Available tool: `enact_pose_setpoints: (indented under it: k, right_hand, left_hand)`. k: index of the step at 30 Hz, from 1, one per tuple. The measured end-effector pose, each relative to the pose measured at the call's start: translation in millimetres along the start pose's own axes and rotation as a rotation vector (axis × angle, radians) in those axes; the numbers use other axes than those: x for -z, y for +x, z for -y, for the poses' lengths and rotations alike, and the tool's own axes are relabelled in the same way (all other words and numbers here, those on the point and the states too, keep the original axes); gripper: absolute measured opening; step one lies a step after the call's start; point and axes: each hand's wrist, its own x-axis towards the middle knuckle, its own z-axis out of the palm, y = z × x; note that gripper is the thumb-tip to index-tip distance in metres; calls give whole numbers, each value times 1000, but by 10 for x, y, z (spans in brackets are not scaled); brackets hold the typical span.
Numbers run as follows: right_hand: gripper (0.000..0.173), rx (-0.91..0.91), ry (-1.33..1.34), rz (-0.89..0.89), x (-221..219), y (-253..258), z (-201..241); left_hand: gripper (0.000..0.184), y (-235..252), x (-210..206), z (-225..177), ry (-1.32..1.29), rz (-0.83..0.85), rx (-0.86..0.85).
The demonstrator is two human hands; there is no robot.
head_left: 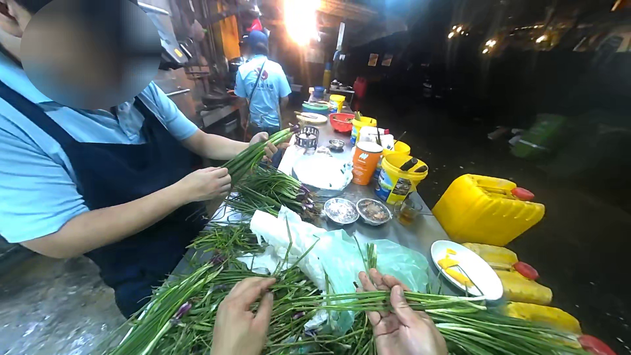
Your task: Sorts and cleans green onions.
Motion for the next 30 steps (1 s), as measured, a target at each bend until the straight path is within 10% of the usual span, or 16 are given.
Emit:
enact_pose_setpoints:
  k: [10, 18, 24, 30]
  right_hand:
    - [28, 2, -41, 51, -26, -89, 8]
    - [29, 1, -10, -18, -31, -168, -12]
    - [26, 8, -17, -32, 10, -126, 17]
    - [27, -12, -19, 1, -39, -149, 10]
  left_hand:
    - [22, 122, -135, -326, 125, 85, -384]
    - [21, 191, -200, -599, -734, -242, 423]
    - [16, -49, 92, -667, -281, 137, -300]
    - [20, -99, -198, -659, 57, 204, -432]
